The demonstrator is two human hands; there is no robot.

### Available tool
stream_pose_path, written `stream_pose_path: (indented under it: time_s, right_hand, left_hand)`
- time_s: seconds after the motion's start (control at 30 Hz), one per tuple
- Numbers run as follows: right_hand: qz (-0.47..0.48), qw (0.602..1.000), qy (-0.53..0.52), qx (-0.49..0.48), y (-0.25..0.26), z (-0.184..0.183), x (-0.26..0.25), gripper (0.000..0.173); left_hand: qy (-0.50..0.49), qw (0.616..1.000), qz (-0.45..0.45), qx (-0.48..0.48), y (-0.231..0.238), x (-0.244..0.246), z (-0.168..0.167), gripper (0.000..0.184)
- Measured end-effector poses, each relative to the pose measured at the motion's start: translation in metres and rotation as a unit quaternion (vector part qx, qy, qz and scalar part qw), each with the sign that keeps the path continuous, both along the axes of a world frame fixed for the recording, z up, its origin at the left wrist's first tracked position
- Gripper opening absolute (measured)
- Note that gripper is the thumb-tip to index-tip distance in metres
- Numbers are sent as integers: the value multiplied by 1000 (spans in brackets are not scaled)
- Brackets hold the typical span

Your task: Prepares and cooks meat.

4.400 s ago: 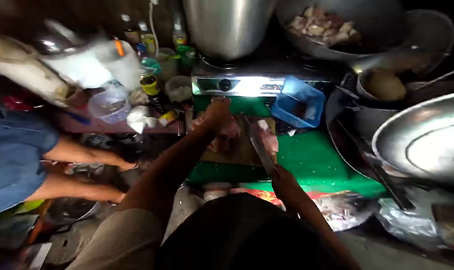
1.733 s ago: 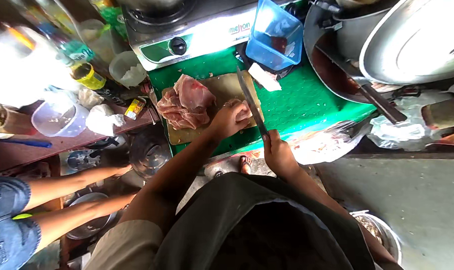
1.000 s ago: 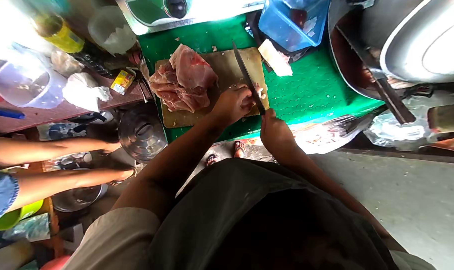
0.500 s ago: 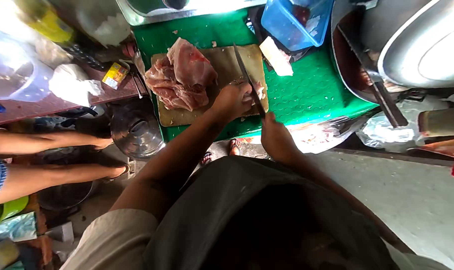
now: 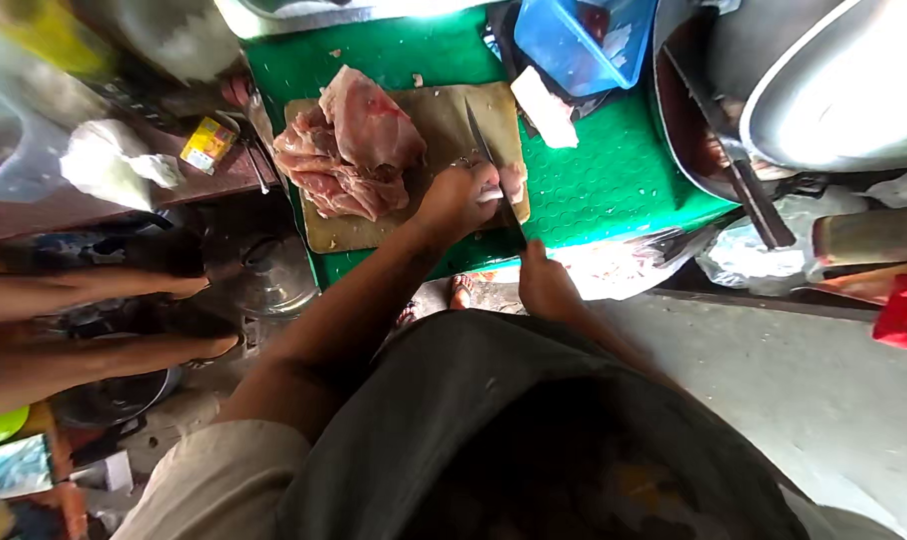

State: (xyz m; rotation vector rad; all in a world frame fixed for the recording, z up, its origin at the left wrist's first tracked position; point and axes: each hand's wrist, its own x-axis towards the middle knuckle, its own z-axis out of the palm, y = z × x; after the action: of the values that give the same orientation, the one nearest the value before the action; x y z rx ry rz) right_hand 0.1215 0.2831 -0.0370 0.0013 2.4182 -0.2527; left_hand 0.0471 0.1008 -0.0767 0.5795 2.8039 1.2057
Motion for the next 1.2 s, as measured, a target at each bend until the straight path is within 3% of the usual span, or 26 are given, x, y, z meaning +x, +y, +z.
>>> stream_pose_path:
  time_s: [0.1, 0.27, 0.37, 0.5, 0.7, 0.9, 1.1, 1.2]
  right_hand:
    - [10, 990, -116, 79, 0, 20, 12, 40]
    - [2, 992, 82, -101, 14, -13, -11, 34]
    - [-2, 981, 135, -139, 9, 6, -11, 30]
    - [17, 966, 202, -160, 10, 14, 17, 25]
    - [24, 980, 150, -131, 4, 9, 21, 25]
    - [41, 979, 130, -149, -15, 5, -10, 28]
    - [56, 977, 147, -147, 9, 15, 30, 30]
    - [38, 984, 109, -134, -3, 8, 12, 31]
  left_hand:
    - [-13, 1000, 5, -4, 0, 2, 2, 23]
    - [5, 1000, -21, 20, -10, 4, -8, 30]
    - [-36, 999, 30, 24, -18, 17, 7, 49]
    - [15, 995, 67, 69, -23, 32, -3, 35]
    - [75, 989, 72, 109, -20, 33, -20, 27]
    - [117, 985, 59, 111, -21, 29, -31, 26]
    - [73, 986, 66, 133, -22, 29, -27, 26]
    - [76, 986, 50, 140, -23, 28, -31, 26]
